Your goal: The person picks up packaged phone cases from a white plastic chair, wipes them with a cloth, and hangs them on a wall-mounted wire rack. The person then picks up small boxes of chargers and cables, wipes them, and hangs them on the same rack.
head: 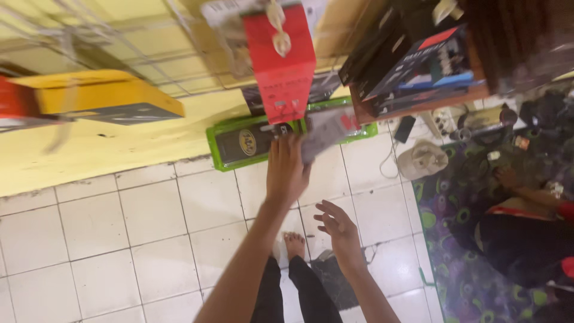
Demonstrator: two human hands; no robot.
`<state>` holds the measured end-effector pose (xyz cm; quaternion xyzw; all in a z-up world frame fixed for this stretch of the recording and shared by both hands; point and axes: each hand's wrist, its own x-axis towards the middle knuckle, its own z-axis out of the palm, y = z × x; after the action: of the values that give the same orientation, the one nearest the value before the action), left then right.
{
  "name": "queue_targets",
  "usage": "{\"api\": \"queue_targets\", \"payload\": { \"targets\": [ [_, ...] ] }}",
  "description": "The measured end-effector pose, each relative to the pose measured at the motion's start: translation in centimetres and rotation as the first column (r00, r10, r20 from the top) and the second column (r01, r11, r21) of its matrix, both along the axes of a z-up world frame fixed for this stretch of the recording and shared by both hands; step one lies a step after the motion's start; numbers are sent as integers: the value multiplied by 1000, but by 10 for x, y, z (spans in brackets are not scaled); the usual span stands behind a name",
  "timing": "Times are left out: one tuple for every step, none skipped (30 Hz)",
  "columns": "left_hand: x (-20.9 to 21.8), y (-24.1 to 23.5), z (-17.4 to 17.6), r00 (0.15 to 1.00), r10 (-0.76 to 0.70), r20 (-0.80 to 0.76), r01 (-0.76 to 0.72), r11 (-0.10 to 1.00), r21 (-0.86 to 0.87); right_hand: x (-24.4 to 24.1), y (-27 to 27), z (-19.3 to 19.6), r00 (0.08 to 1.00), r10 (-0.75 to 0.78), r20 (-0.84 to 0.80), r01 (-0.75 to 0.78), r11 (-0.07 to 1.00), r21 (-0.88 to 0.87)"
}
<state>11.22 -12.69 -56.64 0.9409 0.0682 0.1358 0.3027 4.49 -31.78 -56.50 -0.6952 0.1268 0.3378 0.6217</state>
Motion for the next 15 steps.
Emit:
{"api": "queue_targets", "payload": {
  "targets": [
    [-13, -4, 13, 999, 19, 27, -19, 1000, -6, 3, 4, 6, 1000, -8, 21, 8, 1000, 23],
    [-28, -10, 26, 997, 76, 24, -73, 993, -91, 7, 8, 13, 998, -20, 52, 17, 998, 61],
    [-45, -18, 39, 991, 133, 15, -128, 976, -175, 9, 11, 20, 996, -30, 79, 22, 995, 98],
    [-62, -28, 54, 981, 190, 34, -179, 962, -204, 10, 14, 29, 994, -41, 106, 27, 990, 136],
    [-77, -37, 68, 967, 246, 56, -227, 945, -234, 11, 16, 39, 991, -39, 126, 19, 988, 152],
    [-93, -44, 83, 963, 267, 43, -248, 935, -253, 11, 18, 49, 989, -37, 147, 12, 986, 168],
    [-107, -51, 97, 956, 292, 37, -272, 924, -270, 12, 20, 60, 984, -30, 173, -3, 982, 188],
    [-121, -58, 112, 941, 338, 7, -323, 905, -277, 11, 21, 72, 982, 33, 187, -72, 976, 206],
    [-133, -63, 125, 924, 383, -22, -373, 884, -283, 9, 20, 83, 975, 97, 202, -142, 965, 222],
    [-142, -64, 137, 905, 426, -1, -407, 864, -298, 6, 21, 95, 963, 159, 219, -211, 949, 236],
    [-153, -66, 150, 884, 468, 14, -440, 841, -314, -2, 23, 106, 955, 198, 221, -248, 941, 230],
    [-163, -67, 162, 860, 509, 28, -472, 817, -331, -9, 25, 117, 946, 236, 223, -285, 932, 223],
    [-170, -66, 173, 861, 508, 18, -474, 815, -332, -10, 30, 128, 933, 274, 233, -324, 921, 216],
    [-179, -64, 185, 861, 508, 7, -477, 813, -334, -10, 34, 138, 934, 302, 189, -335, 924, 181],
    [-189, -62, 195, 858, 513, -9, -486, 807, -335, -14, 35, 149, 932, 334, 138, -353, 925, 145]
  ]
}}
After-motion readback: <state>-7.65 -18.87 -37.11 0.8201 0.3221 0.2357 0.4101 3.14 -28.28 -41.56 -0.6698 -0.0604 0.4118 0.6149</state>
